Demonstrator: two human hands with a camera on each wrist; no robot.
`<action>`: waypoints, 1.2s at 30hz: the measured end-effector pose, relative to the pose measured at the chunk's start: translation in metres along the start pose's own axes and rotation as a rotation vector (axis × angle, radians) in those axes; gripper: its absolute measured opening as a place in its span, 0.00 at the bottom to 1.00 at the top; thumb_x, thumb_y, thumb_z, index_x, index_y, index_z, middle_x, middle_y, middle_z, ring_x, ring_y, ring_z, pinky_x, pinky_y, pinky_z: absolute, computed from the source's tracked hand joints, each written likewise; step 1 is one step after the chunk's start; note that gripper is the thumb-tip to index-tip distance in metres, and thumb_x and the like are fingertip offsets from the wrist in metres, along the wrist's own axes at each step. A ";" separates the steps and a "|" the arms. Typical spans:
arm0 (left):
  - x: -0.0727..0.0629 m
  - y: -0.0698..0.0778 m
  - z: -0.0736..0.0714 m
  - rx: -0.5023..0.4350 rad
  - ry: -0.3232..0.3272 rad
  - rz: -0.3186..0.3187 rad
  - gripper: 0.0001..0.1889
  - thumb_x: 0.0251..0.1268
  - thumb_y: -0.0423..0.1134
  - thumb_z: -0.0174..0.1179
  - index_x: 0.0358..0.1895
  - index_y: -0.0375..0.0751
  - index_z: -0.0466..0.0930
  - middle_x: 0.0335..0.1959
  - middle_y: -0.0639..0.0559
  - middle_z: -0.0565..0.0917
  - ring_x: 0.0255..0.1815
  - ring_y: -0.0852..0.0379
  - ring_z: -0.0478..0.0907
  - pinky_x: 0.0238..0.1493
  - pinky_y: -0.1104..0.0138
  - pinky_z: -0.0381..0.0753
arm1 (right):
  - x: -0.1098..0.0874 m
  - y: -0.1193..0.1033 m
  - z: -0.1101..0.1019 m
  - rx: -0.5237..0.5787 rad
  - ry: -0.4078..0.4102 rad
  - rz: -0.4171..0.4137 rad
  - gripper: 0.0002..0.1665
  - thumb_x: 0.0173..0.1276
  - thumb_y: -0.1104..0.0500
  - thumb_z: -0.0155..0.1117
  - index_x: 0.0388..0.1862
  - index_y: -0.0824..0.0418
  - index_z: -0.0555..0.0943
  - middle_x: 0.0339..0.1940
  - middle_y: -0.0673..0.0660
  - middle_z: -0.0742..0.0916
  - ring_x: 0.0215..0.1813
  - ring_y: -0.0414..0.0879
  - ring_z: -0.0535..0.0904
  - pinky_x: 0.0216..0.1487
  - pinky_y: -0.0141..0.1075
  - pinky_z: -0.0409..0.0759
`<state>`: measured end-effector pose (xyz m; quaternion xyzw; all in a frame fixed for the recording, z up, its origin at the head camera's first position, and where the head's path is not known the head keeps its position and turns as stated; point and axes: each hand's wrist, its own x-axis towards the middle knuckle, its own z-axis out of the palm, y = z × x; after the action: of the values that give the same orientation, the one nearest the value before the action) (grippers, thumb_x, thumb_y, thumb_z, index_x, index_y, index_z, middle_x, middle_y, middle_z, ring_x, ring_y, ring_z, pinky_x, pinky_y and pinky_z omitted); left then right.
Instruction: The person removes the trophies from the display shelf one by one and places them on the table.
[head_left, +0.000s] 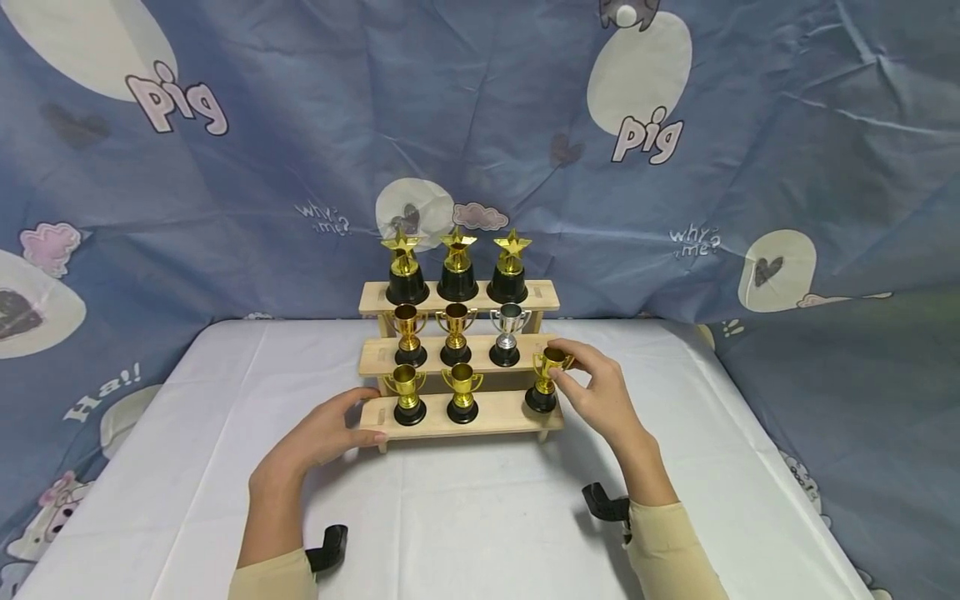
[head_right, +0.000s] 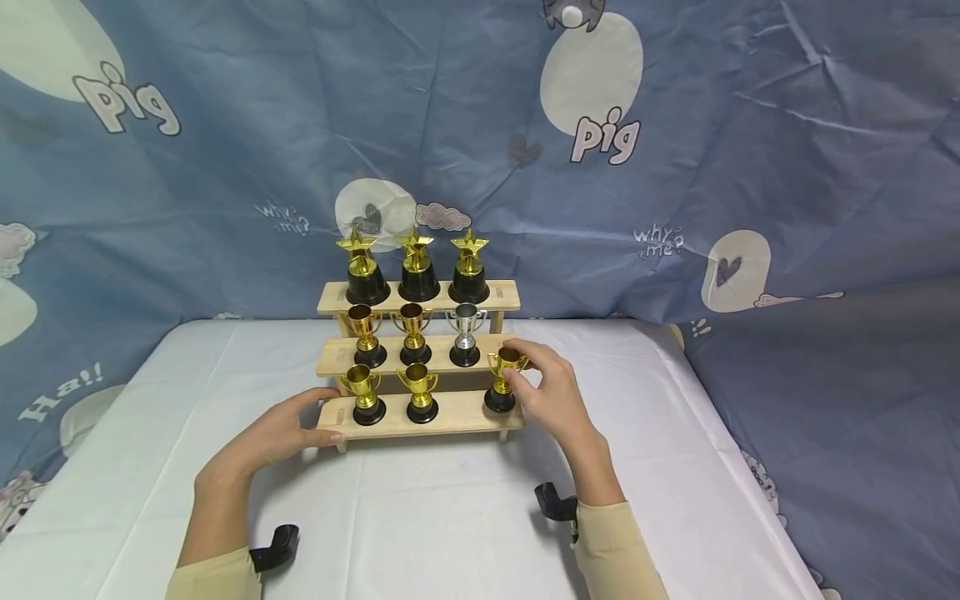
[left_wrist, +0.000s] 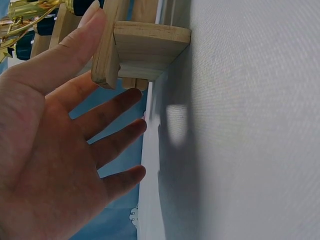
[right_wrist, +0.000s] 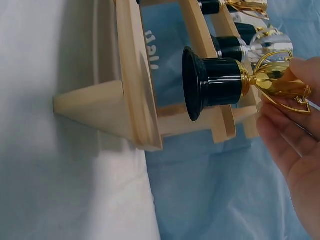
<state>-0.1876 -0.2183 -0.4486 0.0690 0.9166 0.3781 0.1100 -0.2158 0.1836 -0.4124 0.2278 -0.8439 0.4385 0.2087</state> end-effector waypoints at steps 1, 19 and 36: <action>0.000 0.000 0.000 0.000 -0.001 -0.002 0.41 0.53 0.55 0.73 0.69 0.44 0.70 0.72 0.38 0.70 0.76 0.32 0.59 0.72 0.35 0.58 | 0.000 0.001 -0.001 0.005 0.007 -0.002 0.22 0.64 0.66 0.70 0.58 0.59 0.82 0.53 0.57 0.88 0.51 0.49 0.85 0.56 0.44 0.84; -0.001 -0.001 0.000 0.008 -0.001 -0.018 0.42 0.53 0.57 0.72 0.70 0.46 0.69 0.72 0.38 0.69 0.76 0.31 0.59 0.71 0.34 0.59 | 0.003 0.016 -0.022 0.000 0.143 0.001 0.22 0.63 0.70 0.70 0.57 0.65 0.82 0.51 0.60 0.88 0.49 0.42 0.82 0.56 0.22 0.79; 0.000 0.000 0.000 0.001 -0.003 -0.027 0.42 0.53 0.57 0.72 0.70 0.46 0.69 0.73 0.38 0.69 0.76 0.32 0.58 0.72 0.34 0.59 | 0.003 0.031 -0.023 -0.050 0.260 0.142 0.22 0.64 0.68 0.69 0.59 0.62 0.81 0.51 0.60 0.88 0.54 0.53 0.85 0.58 0.38 0.82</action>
<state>-0.1872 -0.2179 -0.4486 0.0571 0.9176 0.3759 0.1162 -0.2326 0.2180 -0.4190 0.1035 -0.8344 0.4571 0.2901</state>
